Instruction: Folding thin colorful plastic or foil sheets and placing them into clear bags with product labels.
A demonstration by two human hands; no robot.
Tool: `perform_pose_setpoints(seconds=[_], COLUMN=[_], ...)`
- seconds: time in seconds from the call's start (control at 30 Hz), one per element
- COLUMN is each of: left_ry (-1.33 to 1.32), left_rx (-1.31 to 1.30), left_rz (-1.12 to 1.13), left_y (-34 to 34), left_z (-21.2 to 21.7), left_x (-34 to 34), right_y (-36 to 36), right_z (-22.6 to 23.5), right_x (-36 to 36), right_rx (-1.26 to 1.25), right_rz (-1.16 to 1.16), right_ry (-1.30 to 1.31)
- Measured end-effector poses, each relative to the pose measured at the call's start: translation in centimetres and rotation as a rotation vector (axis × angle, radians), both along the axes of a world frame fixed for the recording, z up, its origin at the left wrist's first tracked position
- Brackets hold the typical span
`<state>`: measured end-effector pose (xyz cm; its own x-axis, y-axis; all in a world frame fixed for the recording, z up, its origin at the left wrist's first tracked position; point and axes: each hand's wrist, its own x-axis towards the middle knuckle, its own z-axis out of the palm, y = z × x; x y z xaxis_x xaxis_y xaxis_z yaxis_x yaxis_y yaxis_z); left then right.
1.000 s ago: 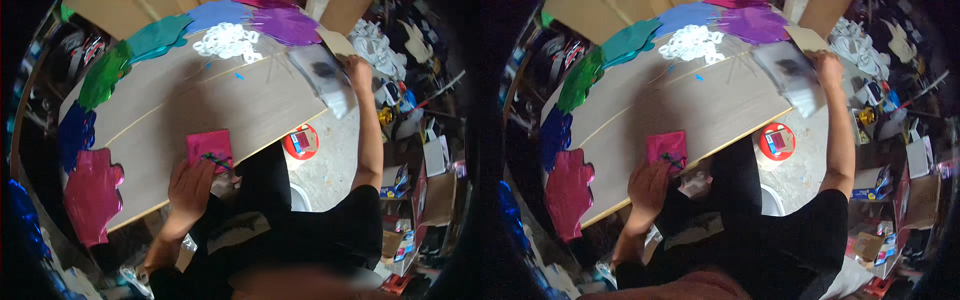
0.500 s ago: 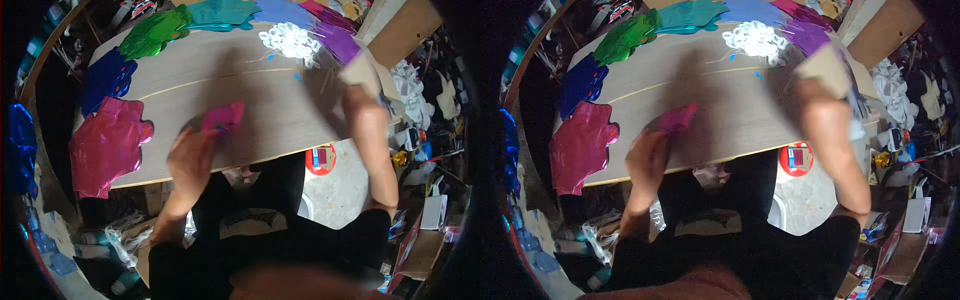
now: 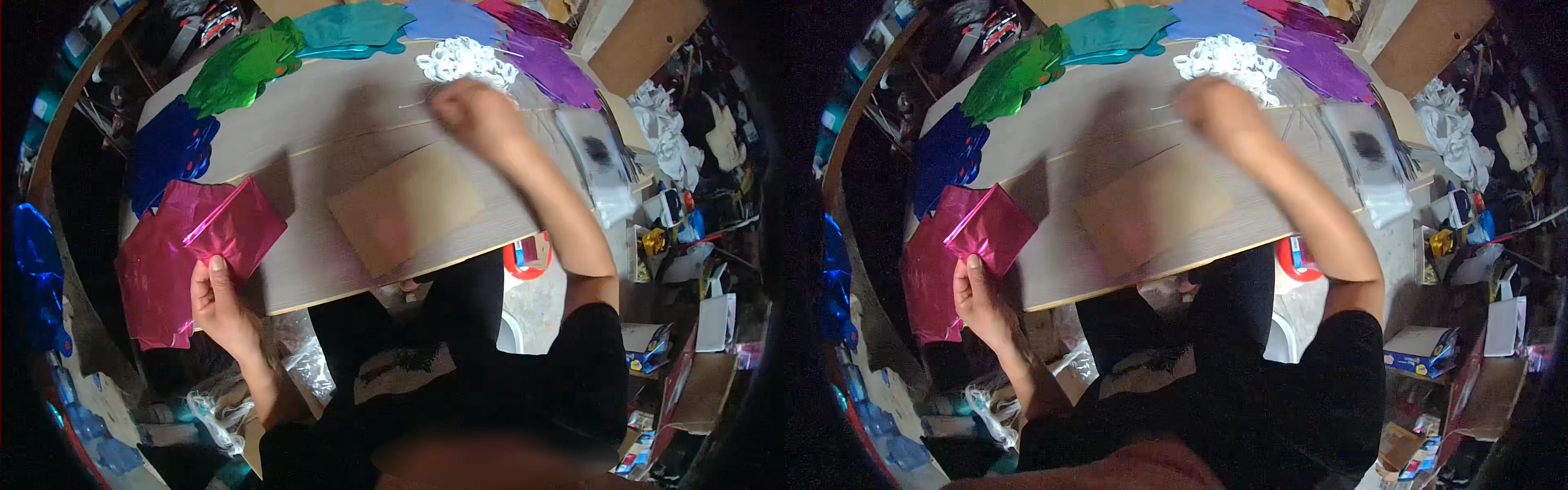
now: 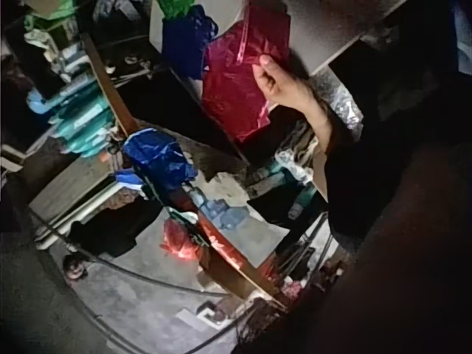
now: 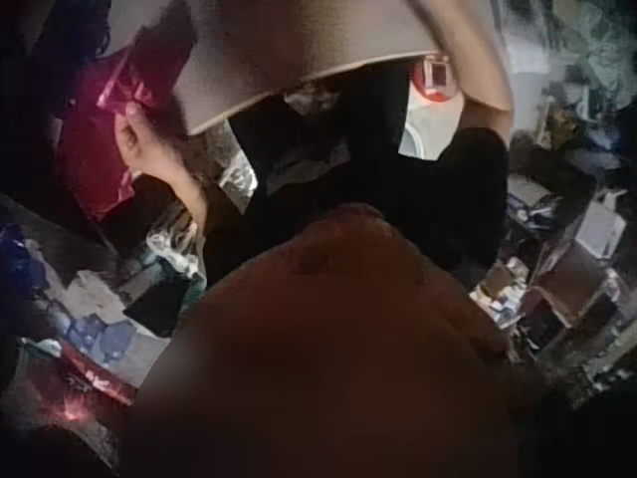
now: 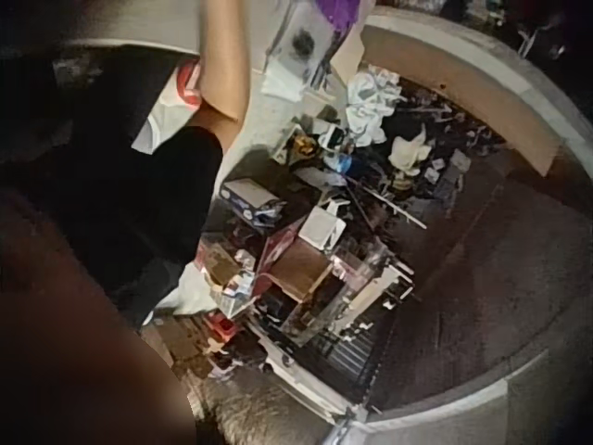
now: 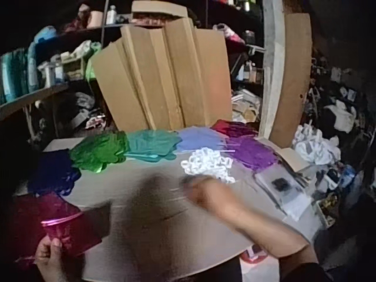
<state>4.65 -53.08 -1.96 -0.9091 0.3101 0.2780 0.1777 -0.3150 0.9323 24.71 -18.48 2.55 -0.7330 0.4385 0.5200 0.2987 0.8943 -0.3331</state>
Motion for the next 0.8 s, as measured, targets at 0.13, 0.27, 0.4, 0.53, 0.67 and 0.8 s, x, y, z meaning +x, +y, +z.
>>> perform_pose_setpoints(seconds=[0.13, 0.27, 0.4, 0.53, 0.67, 0.8], left_ry=[-0.009, -0.016, -0.030, 0.012, -0.036, -0.106], left_rx=[0.046, 0.074, 0.025, 0.025, 0.062, 0.053], left_rz=[-0.009, -0.034, -0.035, -0.072, -0.047, -0.041], left_y=[1.1, 2.3, 2.5, 2.8, 2.4, 2.0], left_z=[0.5, 0.6, 0.5, 1.0, 0.9, 1.5], left_x=[-0.1, 0.3, 0.8, 1.3, 1.0, 1.0], right_y=[9.1, 12.7, 11.4, 11.5, 10.0, 2.3], right_z=[0.0, -2.5, -2.6, -3.2, -1.8, 2.6], right_x=[8.5, 10.7, 10.3, 11.1, 11.6, 9.9], right_rx=[0.264, -0.040, -0.044, 0.045, -0.465, -0.990], right_rz=[-0.488, -0.413, -0.394, -0.273, -0.300, -0.164], right_ry=[-0.318, -0.314, -0.162, -0.091, 0.219, 0.232])
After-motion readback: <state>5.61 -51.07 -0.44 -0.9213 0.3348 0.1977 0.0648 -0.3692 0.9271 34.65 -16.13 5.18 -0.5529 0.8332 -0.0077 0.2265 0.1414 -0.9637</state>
